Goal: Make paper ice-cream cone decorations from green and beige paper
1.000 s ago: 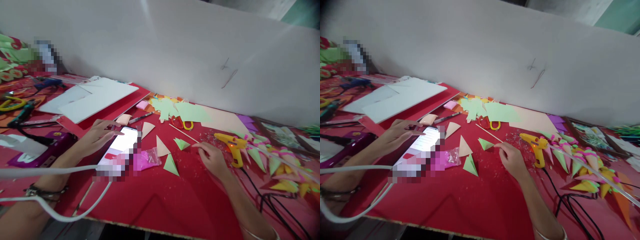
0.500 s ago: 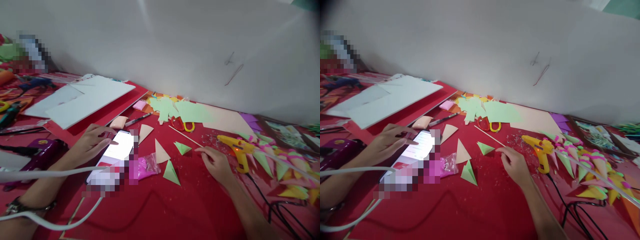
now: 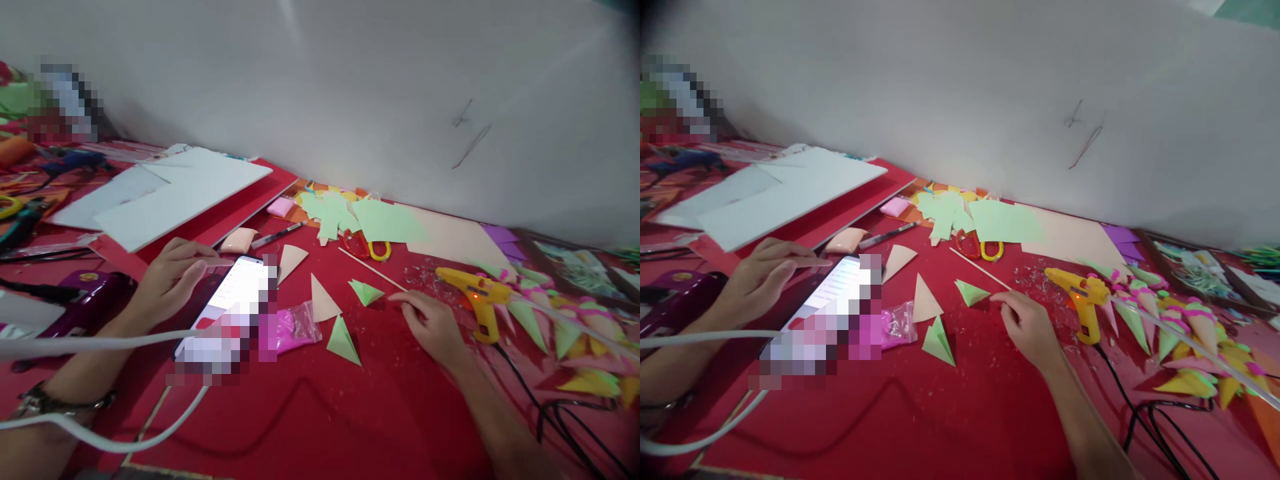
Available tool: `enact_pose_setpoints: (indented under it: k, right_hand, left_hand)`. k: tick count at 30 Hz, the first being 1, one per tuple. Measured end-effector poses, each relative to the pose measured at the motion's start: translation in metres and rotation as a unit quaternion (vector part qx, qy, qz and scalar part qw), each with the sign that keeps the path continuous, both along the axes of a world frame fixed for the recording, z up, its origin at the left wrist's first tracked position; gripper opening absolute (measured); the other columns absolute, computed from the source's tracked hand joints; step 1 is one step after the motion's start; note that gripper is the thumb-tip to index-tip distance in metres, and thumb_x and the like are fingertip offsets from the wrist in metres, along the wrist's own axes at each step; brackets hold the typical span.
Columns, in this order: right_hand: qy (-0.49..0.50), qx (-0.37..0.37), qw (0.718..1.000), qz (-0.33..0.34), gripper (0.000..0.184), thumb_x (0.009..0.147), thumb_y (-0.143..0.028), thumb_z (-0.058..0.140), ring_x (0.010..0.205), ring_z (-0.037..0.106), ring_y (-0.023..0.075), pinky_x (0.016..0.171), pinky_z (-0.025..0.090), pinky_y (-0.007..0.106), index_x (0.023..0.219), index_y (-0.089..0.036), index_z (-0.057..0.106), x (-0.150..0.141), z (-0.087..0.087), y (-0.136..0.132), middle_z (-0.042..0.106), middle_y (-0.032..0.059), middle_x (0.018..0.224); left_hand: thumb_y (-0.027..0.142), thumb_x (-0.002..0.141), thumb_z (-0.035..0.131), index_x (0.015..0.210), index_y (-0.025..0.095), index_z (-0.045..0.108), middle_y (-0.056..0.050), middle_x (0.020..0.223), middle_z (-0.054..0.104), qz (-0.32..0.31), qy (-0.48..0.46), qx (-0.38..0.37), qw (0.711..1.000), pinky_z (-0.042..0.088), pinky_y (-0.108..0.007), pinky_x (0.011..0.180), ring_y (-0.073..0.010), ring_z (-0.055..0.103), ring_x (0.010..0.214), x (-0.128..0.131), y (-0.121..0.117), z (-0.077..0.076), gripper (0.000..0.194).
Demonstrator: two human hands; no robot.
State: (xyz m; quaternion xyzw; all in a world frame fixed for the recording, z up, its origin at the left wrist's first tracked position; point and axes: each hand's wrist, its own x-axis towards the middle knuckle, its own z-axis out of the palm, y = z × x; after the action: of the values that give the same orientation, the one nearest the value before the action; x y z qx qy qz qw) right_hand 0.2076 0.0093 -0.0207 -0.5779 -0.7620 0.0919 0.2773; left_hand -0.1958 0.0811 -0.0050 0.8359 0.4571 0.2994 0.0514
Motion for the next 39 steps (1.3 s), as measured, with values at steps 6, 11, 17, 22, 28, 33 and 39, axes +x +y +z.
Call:
enact_pose_setpoints:
  k: [6, 11, 17, 22, 28, 33, 39]
  right_hand:
    - [0.002, 0.001, 1.0, 0.002, 0.022, 0.078, -0.014, 0.039, 0.081, 0.059, 0.0141, 0.072, 0.045, 0.023, 0.087, -0.021, 0.058, 0.0004, -0.0008, 0.0005, 0.064, 0.0017, 0.087]
    - [0.005, 0.006, 1.0, 0.003, 0.023, 0.078, -0.015, 0.038, 0.079, 0.06, 0.0151, 0.071, 0.046, 0.025, 0.086, -0.021, 0.059, 0.0, -0.0001, 0.0006, 0.064, 0.0021, 0.086]
    - [0.002, 0.003, 1.0, 0.002, 0.023, 0.078, -0.016, 0.038, 0.079, 0.06, 0.0149, 0.069, 0.046, 0.024, 0.086, -0.022, 0.059, 0.0, 0.0, 0.0005, 0.064, 0.0019, 0.086]
    - [0.005, 0.009, 1.0, 0.01, 0.023, 0.078, -0.015, 0.038, 0.079, 0.06, 0.0147, 0.071, 0.046, 0.024, 0.086, -0.022, 0.059, 0.0003, -0.0006, 0.0008, 0.064, 0.0018, 0.085]
    - [0.01, 0.003, 1.0, 0.011, 0.023, 0.078, -0.014, 0.038, 0.078, 0.059, 0.0142, 0.071, 0.045, 0.024, 0.086, -0.021, 0.058, -0.0002, 0.0, 0.0008, 0.064, 0.0021, 0.085]
    - [0.015, 0.009, 1.0, 0.014, 0.025, 0.078, -0.014, 0.037, 0.077, 0.06, 0.0144, 0.069, 0.046, 0.024, 0.086, -0.021, 0.059, -0.0008, 0.001, 0.0009, 0.064, 0.0021, 0.084]
    - [0.011, 0.024, 1.0, 0.014, 0.025, 0.077, -0.014, 0.037, 0.076, 0.059, 0.0145, 0.069, 0.045, 0.025, 0.086, -0.022, 0.06, -0.001, 0.001, 0.0007, 0.064, 0.0022, 0.083]
  left_hand:
    - [0.026, 0.084, 0.03, 0.079, 0.021, 0.068, -0.004, 0.089, 0.057, -0.02, 0.047, -0.017, 0.999, 0.035, -0.033, 0.078, -0.0185, 0.044, 0.086, 0.0005, 0.0021, -0.0041, 0.039]
    - [0.026, 0.082, 0.034, 0.075, 0.022, 0.069, -0.003, 0.089, 0.06, -0.03, 0.054, -0.011, 0.998, 0.035, -0.032, 0.078, -0.0183, 0.045, 0.086, 0.0002, 0.0027, -0.0072, 0.036]
    - [0.028, 0.083, 0.03, 0.081, 0.021, 0.068, -0.003, 0.088, 0.06, -0.018, 0.045, 0.004, 0.999, 0.035, -0.034, 0.078, -0.0188, 0.045, 0.084, -0.0002, 0.0011, -0.0036, 0.038]
    - [0.027, 0.083, 0.029, 0.077, 0.022, 0.068, -0.003, 0.088, 0.06, -0.011, 0.057, -0.003, 0.998, 0.034, -0.034, 0.078, -0.0188, 0.045, 0.085, 0.0001, 0.0037, -0.0066, 0.04]
    - [0.027, 0.083, 0.031, 0.075, 0.02, 0.067, -0.004, 0.086, 0.059, -0.023, 0.041, 0.014, 0.999, 0.034, -0.034, 0.078, -0.0184, 0.044, 0.083, 0.0, 0.0008, -0.0047, 0.037]
    - [0.028, 0.083, 0.028, 0.07, 0.022, 0.067, -0.003, 0.087, 0.059, -0.026, 0.027, 0.009, 0.999, 0.033, -0.034, 0.079, -0.0186, 0.044, 0.083, 0.0032, -0.0043, -0.0014, 0.041]
    - [0.03, 0.083, 0.03, 0.083, 0.022, 0.067, -0.003, 0.096, 0.057, -0.004, 0.082, 0.005, 0.997, 0.032, -0.033, 0.082, -0.0186, 0.043, 0.087, 0.0084, -0.0038, -0.0037, 0.038]
